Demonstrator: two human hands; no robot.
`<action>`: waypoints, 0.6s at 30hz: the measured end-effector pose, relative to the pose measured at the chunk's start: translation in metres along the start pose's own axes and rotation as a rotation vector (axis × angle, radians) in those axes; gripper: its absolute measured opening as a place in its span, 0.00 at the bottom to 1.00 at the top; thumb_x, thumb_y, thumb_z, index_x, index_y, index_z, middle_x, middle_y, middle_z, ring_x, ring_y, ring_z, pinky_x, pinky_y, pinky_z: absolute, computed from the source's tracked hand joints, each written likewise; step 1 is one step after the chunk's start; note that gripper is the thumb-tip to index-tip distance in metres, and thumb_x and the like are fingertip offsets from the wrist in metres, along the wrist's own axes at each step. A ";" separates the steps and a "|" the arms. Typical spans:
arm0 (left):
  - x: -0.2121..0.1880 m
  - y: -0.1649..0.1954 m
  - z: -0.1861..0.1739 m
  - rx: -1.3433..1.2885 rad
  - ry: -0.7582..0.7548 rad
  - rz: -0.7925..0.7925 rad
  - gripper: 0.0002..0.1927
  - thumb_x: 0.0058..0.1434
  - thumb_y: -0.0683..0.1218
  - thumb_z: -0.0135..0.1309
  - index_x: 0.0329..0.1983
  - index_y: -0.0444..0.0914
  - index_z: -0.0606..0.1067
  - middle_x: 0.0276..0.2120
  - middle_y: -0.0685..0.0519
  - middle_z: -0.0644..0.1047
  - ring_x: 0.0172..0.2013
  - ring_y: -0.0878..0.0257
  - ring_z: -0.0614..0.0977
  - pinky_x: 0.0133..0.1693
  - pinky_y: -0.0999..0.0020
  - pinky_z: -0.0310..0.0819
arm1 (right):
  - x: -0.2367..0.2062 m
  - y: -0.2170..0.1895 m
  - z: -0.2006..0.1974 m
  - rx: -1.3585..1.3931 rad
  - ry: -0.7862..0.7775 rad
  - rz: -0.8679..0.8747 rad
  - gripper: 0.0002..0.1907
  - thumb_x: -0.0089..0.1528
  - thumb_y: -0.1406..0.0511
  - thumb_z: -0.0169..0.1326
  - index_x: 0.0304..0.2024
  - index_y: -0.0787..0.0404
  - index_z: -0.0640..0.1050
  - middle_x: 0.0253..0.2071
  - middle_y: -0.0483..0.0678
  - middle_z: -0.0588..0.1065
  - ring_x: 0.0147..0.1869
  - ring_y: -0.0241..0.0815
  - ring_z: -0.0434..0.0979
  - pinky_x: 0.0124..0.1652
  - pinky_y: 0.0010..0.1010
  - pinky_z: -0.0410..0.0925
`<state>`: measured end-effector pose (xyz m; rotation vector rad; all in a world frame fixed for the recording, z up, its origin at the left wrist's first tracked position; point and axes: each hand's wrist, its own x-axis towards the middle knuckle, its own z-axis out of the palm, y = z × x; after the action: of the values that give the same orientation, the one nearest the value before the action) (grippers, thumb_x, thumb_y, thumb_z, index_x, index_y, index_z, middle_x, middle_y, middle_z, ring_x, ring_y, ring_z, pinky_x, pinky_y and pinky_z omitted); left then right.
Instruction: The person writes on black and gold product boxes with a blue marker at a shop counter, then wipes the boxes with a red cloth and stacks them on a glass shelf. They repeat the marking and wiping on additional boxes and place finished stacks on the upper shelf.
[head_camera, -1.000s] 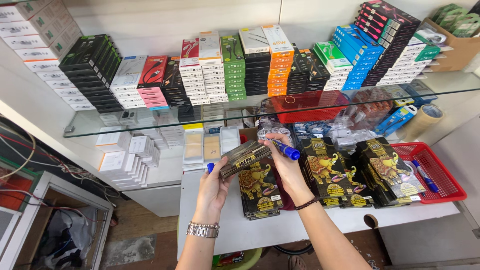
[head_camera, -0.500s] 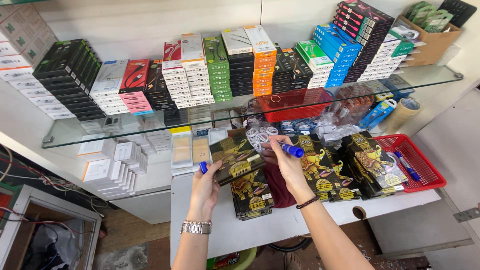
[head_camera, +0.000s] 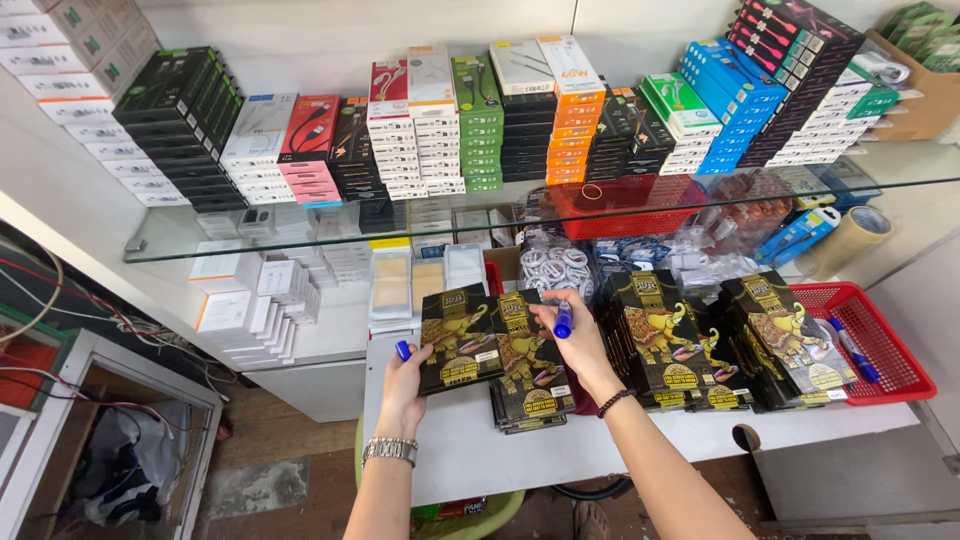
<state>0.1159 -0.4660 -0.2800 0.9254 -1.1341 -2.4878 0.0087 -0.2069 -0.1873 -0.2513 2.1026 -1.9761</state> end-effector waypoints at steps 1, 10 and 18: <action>0.005 -0.003 0.000 0.024 0.002 0.028 0.12 0.59 0.38 0.58 0.34 0.43 0.65 0.34 0.54 0.75 0.39 0.62 0.76 0.43 0.63 0.72 | 0.001 0.003 0.000 -0.015 0.002 0.006 0.15 0.66 0.62 0.54 0.54 0.57 0.73 0.51 0.50 0.81 0.49 0.37 0.80 0.45 0.29 0.76; 0.035 -0.039 -0.031 0.410 0.120 0.101 0.11 0.60 0.36 0.57 0.35 0.42 0.68 0.33 0.55 0.71 0.40 0.64 0.70 0.47 0.67 0.63 | 0.012 0.060 -0.022 -0.417 0.120 -0.102 0.22 0.59 0.59 0.63 0.53 0.54 0.73 0.47 0.51 0.81 0.47 0.42 0.82 0.47 0.31 0.72; 0.011 -0.056 -0.042 0.149 0.089 -0.085 0.11 0.59 0.36 0.55 0.36 0.44 0.66 0.34 0.55 0.74 0.40 0.62 0.74 0.44 0.63 0.69 | 0.021 0.116 -0.032 -0.729 0.096 0.072 0.26 0.55 0.61 0.64 0.54 0.48 0.70 0.42 0.52 0.80 0.50 0.57 0.81 0.49 0.42 0.71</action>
<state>0.1360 -0.4590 -0.3472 1.1359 -1.2896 -2.4265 -0.0157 -0.1744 -0.3028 -0.2004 2.7683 -1.1253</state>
